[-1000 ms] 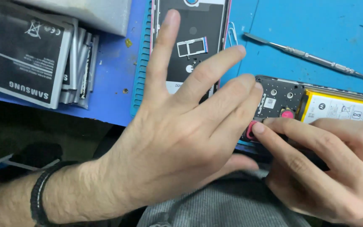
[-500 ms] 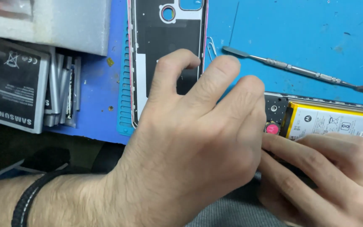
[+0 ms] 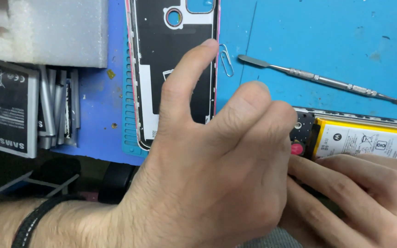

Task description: Assembling internal components of a smartphone by connecting ribbon cables and fastening screws.

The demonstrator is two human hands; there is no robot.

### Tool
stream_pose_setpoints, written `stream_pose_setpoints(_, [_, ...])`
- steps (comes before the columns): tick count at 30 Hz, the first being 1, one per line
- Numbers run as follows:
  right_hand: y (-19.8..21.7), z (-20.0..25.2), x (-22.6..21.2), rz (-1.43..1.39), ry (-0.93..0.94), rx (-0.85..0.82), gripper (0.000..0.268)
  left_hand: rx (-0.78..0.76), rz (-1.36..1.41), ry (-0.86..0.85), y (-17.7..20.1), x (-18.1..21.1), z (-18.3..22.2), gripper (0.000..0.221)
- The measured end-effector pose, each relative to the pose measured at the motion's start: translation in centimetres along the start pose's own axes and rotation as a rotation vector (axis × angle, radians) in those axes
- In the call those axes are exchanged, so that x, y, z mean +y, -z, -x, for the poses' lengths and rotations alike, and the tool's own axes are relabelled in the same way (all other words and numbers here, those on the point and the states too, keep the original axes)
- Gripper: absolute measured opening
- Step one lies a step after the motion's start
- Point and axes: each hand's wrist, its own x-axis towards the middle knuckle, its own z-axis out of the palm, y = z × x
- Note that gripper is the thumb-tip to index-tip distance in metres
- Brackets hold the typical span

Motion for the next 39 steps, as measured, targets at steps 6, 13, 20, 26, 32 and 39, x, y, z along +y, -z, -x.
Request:
stream_pose_setpoints(6, [0.2,-0.5,-0.8,0.008,0.014,0.034,0.019,0.038,0.006,0.012,0.0,0.1,0.0,0.025])
stream_pose_setpoints(13, [0.1,-0.7,-1.2,-0.02,-0.047,0.041,0.011,0.04,0.005,0.04,0.0,0.3,-0.1,0.024])
stream_pose_setpoints(20, [0.0,0.1,-1.4,0.024,-0.134,0.014,0.011,0.008,0.003,0.076,0.1,0.7,0.0,0.022])
stream_pose_setpoints(26, [-0.2,0.6,0.0,0.024,-0.06,-0.08,0.027,0.02,0.072,0.137,0.0,1.2,0.3,0.028])
stream_pose_setpoints(32, [0.0,0.4,0.2,0.028,0.053,-0.027,0.03,-0.028,-0.162,0.016,-0.3,0.9,1.7,0.029])
stream_pose_setpoints(39, [0.2,0.6,-0.2,0.038,0.111,0.028,0.022,0.102,-0.066,-0.047,-0.4,0.7,1.5,0.027])
